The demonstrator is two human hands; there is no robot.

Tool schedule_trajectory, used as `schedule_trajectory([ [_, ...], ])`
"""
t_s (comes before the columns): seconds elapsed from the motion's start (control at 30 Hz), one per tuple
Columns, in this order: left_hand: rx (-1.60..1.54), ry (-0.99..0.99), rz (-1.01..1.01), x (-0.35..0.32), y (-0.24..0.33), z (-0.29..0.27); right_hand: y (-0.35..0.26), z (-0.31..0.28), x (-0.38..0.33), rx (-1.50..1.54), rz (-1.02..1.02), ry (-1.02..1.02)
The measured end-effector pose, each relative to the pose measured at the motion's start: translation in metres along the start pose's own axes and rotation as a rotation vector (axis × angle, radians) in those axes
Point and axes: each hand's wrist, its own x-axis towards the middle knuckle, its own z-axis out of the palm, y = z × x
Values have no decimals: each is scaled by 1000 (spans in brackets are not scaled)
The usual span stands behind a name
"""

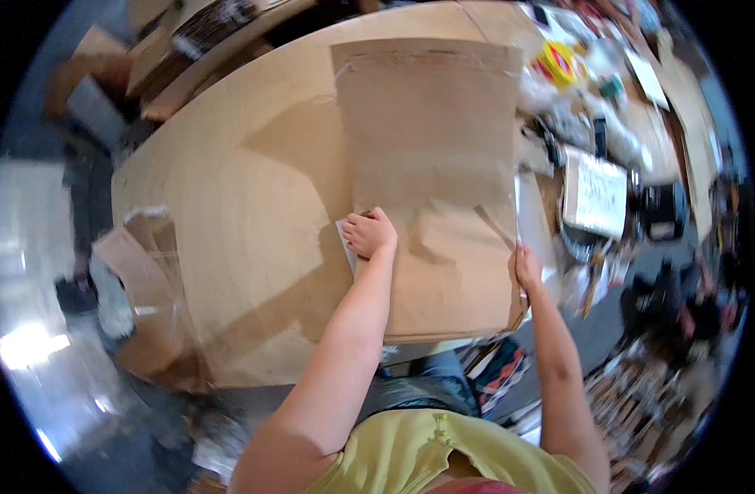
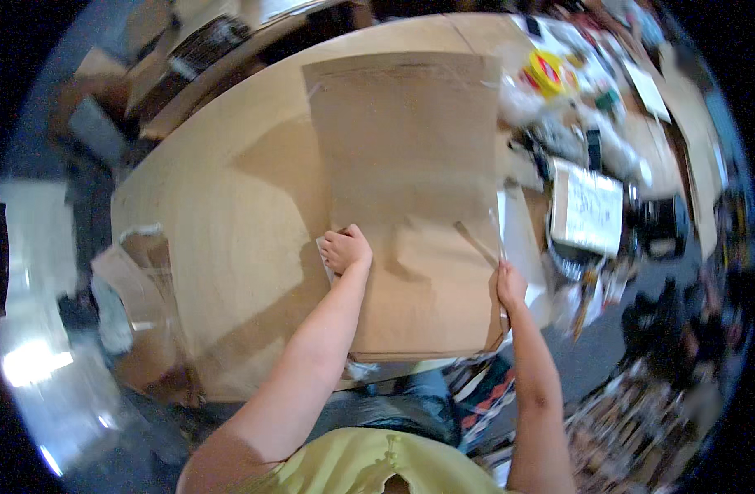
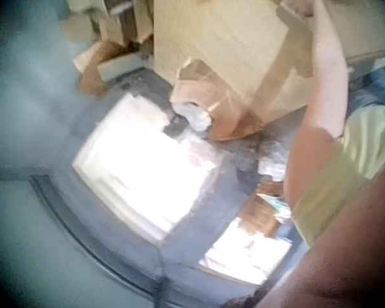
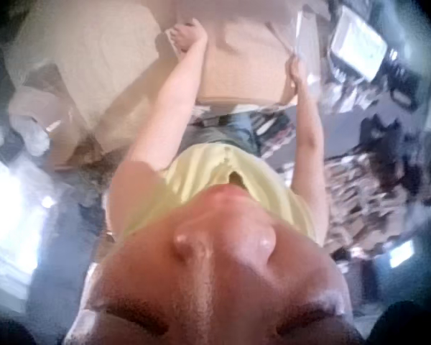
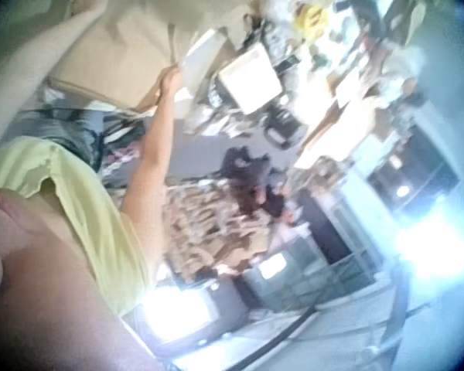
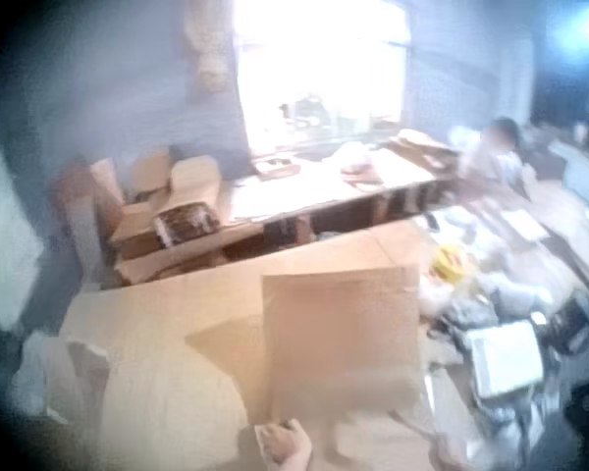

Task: The person repeatedly picks up stacks of brown paper sheets, fans them out, and places them back on the table. The person also handles white string, pulling and arranging it on the table.

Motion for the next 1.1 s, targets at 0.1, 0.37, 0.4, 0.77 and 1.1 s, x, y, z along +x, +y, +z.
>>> schedule_trajectory([
  [0.1, 76, 43, 148, 32, -35, 1, -45, 24, -80, 88, 49, 65],
  [0.37, 235, 9, 748, 178, -146, -38, -163, 193, -301, 464, 293, -38],
  [0.4, 278, -2, 753, 192, -152, -43, -172, 208, -315, 536, 272, -100],
  [0.77, 126, -209, 697, 172, -99, -65, -176, 203, -248, 1252, 412, 185],
  [1.1, 178, -269, 717, 175, -76, -96, -139, 91, -199, 229, -226, -562],
])
